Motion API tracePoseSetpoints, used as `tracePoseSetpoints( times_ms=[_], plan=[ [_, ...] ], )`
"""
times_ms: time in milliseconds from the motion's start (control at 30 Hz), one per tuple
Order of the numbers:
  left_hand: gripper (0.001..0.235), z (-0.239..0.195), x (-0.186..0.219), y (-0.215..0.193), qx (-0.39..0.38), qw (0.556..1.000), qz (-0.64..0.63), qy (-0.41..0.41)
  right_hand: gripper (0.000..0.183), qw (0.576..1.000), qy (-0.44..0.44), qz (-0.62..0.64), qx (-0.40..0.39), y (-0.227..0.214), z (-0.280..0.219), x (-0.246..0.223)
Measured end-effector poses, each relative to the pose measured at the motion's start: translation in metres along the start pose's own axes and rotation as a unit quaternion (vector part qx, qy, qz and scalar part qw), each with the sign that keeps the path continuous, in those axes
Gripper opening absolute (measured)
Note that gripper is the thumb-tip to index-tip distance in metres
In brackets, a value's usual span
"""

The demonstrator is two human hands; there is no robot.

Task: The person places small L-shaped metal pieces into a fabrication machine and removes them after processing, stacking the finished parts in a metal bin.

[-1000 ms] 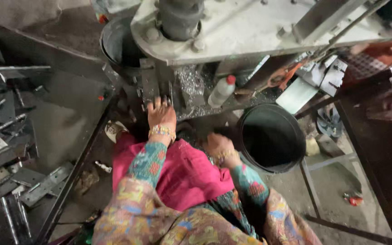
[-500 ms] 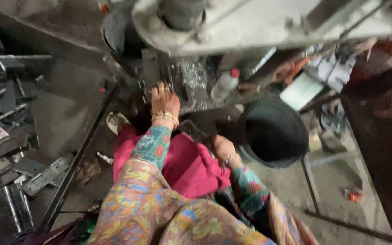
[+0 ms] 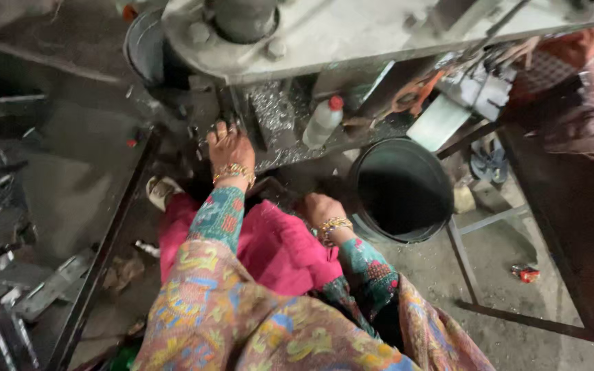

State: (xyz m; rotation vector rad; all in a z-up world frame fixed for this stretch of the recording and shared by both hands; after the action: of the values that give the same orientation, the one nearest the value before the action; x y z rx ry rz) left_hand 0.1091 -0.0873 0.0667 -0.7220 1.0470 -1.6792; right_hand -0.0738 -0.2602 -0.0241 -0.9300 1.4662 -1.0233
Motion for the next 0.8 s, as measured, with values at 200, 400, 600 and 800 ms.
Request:
tracePoseSetpoints(
  times_ms=[200, 400, 600, 800],
  plan=[
    [0.032, 0.004, -0.009, 0.003, -0.119, 0.992, -0.009, -0.041, 0.048, 0.988, 0.101, 0.002, -0.114, -0.050, 0.009, -0.029],
    [0.033, -0.002, -0.006, 0.009, -0.078, 0.996, -0.015, -0.028, 0.049, 0.995, 0.080, 0.007, -0.059, -0.027, -0.001, -0.018],
    [0.032, 0.000, -0.011, 0.018, -0.085, 0.996, -0.011, -0.039, 0.041, 0.993, 0.070, -0.026, -0.093, -0.036, 0.018, -0.023],
    [0.033, 0.006, -0.014, 0.001, -0.018, 1.000, 0.006, -0.020, 0.044, 0.986, 0.108, 0.058, -0.112, -0.028, 0.007, -0.016]
  ],
)
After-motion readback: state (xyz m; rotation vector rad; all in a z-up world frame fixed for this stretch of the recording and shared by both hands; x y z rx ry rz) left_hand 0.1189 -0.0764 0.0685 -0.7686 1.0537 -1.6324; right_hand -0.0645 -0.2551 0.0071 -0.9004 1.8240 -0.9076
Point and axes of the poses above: each hand's wrist, its own z-axis towards the middle knuckle, its own y-axis out of the palm, x = y × z, the point moved 8 cm from there along z, towards the middle knuckle, and after that the axes turned 6 degrees about x, right-handed, at the moved point
